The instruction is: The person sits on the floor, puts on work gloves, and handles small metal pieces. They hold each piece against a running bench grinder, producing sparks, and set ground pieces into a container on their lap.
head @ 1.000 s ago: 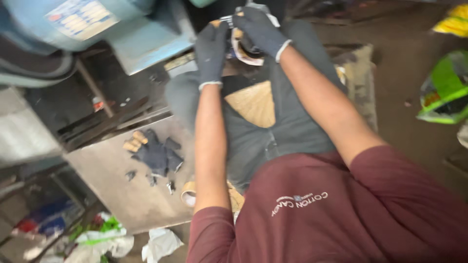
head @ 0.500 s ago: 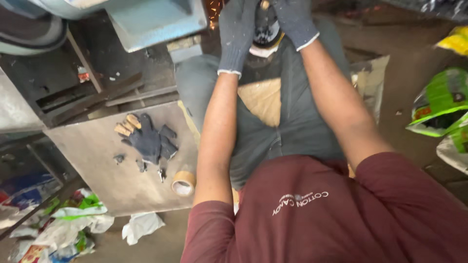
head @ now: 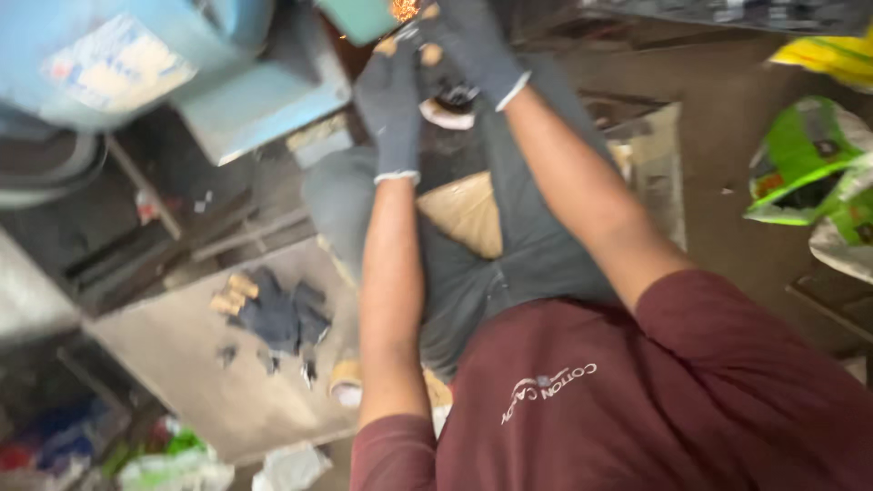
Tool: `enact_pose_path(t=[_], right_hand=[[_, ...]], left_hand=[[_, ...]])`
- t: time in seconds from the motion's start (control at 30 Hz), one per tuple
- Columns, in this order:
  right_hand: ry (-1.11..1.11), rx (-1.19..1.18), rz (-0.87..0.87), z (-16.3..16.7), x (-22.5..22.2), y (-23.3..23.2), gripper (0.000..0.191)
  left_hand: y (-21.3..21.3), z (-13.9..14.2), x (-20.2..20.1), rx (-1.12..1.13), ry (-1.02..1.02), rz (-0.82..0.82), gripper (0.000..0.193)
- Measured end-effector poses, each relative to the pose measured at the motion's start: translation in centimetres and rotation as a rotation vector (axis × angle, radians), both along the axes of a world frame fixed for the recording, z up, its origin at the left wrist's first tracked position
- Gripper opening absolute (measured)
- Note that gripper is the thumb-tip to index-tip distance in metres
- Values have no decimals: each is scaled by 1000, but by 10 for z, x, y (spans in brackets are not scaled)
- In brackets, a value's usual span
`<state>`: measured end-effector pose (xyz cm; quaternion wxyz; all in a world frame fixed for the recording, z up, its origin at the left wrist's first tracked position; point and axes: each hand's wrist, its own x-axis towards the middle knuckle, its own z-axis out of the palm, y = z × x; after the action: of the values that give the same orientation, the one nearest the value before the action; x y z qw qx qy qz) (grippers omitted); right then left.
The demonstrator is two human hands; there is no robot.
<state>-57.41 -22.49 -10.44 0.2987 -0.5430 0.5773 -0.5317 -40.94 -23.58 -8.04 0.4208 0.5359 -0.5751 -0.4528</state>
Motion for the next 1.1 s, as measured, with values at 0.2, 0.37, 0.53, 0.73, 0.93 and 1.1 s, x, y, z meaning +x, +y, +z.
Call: enact_pose_path(t=[0.2,0.37,0.53,0.73,0.93,1.1], right_hand=[[314,-31,143,32,5,38,18],[-205,-4,216,49,13,61,40],[-302,361,219,34,14,65,25],[-158,308,141,12,13,54,24],[-32,247,174,4,15,18,23],[-26,90,181,-3,17,8,22]], left_hand=[[15,23,24,150,156,-84,28],[22,35,34,271,527,-127,32],[30,37,37,-66,157,-197,30],[32,25,38,-121,-233,-84,28],[6,10,20,25,-248,-24,38],[2,9,15,173,-180,20,40]])
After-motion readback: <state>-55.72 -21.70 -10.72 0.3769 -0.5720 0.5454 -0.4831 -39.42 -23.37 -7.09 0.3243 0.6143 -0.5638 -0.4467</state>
